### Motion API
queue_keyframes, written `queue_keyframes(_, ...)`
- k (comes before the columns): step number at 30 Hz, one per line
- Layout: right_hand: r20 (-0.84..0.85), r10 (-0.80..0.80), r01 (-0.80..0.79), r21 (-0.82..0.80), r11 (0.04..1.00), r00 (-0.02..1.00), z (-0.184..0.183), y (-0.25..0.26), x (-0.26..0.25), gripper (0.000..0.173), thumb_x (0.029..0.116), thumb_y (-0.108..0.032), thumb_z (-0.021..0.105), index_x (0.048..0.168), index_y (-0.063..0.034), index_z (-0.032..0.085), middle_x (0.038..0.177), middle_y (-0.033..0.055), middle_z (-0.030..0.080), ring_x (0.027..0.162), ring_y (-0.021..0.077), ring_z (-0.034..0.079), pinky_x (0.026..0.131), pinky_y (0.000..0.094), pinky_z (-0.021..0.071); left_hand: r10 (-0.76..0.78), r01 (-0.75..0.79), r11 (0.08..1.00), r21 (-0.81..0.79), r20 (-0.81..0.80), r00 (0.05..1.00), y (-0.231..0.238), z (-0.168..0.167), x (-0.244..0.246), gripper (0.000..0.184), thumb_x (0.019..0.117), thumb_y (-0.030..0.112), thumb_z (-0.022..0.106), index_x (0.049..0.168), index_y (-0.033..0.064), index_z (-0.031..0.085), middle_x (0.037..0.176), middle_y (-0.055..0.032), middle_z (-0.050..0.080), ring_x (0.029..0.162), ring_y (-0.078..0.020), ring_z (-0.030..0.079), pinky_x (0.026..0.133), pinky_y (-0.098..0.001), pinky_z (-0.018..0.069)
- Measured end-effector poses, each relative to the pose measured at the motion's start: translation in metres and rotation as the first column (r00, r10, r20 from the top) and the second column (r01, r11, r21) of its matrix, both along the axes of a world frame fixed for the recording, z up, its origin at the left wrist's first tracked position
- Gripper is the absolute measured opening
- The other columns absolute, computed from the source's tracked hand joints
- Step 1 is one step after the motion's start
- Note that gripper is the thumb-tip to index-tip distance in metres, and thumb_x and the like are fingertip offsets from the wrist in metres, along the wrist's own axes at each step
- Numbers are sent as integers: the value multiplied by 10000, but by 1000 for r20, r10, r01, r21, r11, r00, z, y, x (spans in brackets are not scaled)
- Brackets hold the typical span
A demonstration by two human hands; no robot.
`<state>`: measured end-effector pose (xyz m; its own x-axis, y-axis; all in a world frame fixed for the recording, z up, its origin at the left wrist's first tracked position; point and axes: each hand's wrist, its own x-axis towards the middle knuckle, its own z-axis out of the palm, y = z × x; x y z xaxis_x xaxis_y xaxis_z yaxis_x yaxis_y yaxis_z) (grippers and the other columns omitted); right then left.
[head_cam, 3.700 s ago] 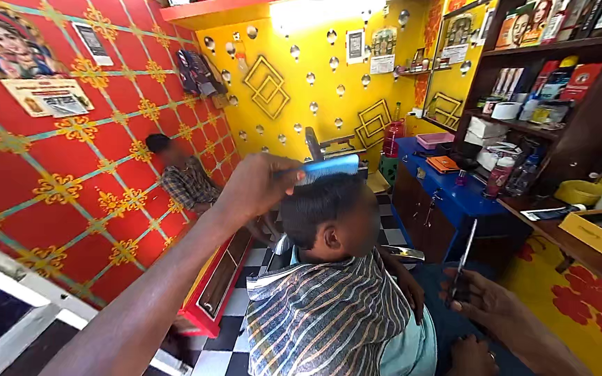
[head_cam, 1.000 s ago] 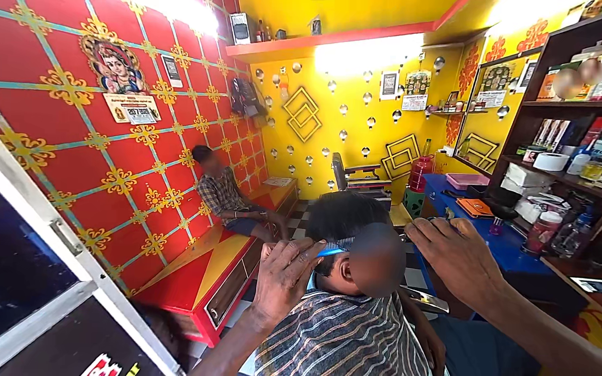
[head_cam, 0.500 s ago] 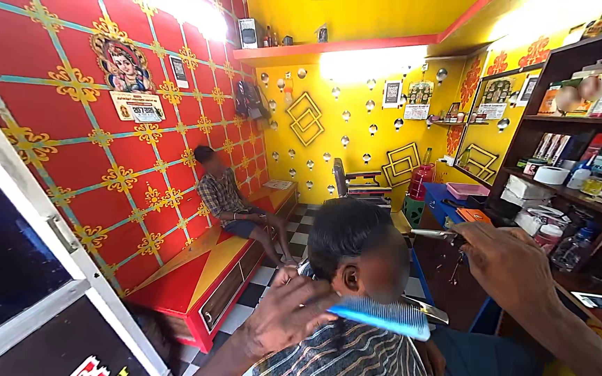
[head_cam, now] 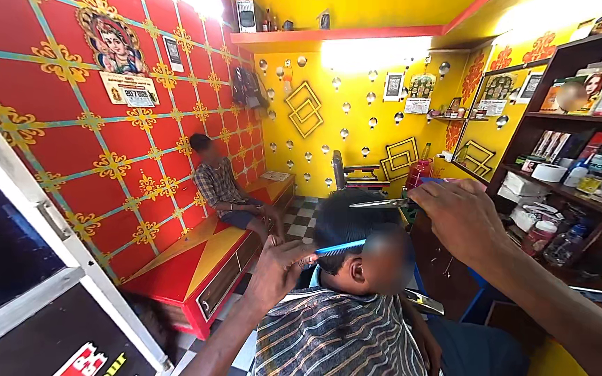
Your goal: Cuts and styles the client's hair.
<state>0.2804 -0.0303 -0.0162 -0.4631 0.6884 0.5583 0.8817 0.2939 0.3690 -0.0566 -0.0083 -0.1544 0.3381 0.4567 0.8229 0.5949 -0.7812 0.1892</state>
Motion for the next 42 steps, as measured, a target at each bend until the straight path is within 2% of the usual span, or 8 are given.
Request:
queue_keyframes(3, -102, 253, -232, 185, 955, 962, -15, 15, -9, 164, 947, -35, 649, 792, -14, 697, 679, 130, 653, 595, 237, 653, 508, 328, 518, 49, -47, 996, 74, -27, 998, -4, -12, 2, 340, 1066, 405, 494, 1059, 221, 780, 935, 73, 738, 819, -44, 632, 820, -371, 432)
queue_keyframes(6, 206, 7, 3, -45, 999, 978, 16, 1, -43, 281, 968, 66, 580, 1204, -41, 686, 1164, 181, 687, 1062, 363, 666, 931, 491, 514, 59, -55, 991, 122, -27, 998, -8, -20, 5, 341, 1080, 398, 468, 1101, 242, 770, 977, 54, 748, 873, -53, 655, 854, -376, 443)
queue_keyframes(16, 294, 21, -64, 137, 988, 955, 4, 17, -45, 234, 880, 61, 703, 1069, -75, 728, 993, 106, 700, 894, 283, 678, 816, 442, 508, -15, 51, 982, -182, 195, 981, -6, -36, 17, 286, 943, 457, 696, 1179, 307, 760, 1160, 126, 708, 1113, -42, 620, 1022, -456, 432)
queue_keyframes(22, 402, -84, 75, 38, 996, 912, 15, -6, -56, 261, 931, 31, 659, 1177, -48, 699, 1198, 140, 691, 1116, 315, 664, 973, 439, 509, 43, -75, 991, 114, 262, 964, 4, -37, 27, 240, 952, 368, 712, 1161, 266, 771, 1144, 81, 715, 1055, -73, 631, 930, -383, 472)
queue_keyframes(28, 305, -30, -37, 211, 977, 952, -20, 4, -38, 137, 834, 22, 768, 939, -67, 757, 826, 104, 715, 762, 258, 719, 641, 388, 574, 103, -192, 936, 294, 293, 950, 8, -34, 32, 220, 965, 327, 712, 1175, 275, 749, 1142, 65, 706, 1033, -77, 622, 903, -359, 433)
queue_keyframes(31, 388, -91, 64, 82, 995, 917, -13, -13, -44, 199, 929, 24, 677, 1088, -78, 740, 1041, 98, 712, 975, 260, 683, 880, 403, 521, 99, -193, 929, 315, 291, 952, 8, -34, 33, 216, 971, 321, 704, 1177, 268, 744, 1138, 62, 705, 1027, -75, 619, 898, -355, 424)
queue_keyframes(37, 315, -74, 50, 83, 995, 946, -29, -8, -29, 224, 845, 22, 763, 1021, -112, 730, 898, 69, 680, 826, 246, 659, 797, 412, 498, 89, -181, 931, 317, 286, 954, 10, -36, 33, 213, 969, 316, 707, 1173, 270, 748, 1142, 63, 707, 1019, -74, 620, 883, -354, 421)
queue_keyframes(42, -82, -62, 67, 56, 996, 995, -22, -20, 3, 100, 887, 51, 675, 961, -1, 717, 758, 205, 657, 729, 399, 693, 567, 525, 550, 86, -171, 945, 277, 292, 952, 10, -36, 32, 219, 969, 330, 706, 1174, 274, 757, 1151, 71, 712, 1039, -75, 626, 910, -359, 435)
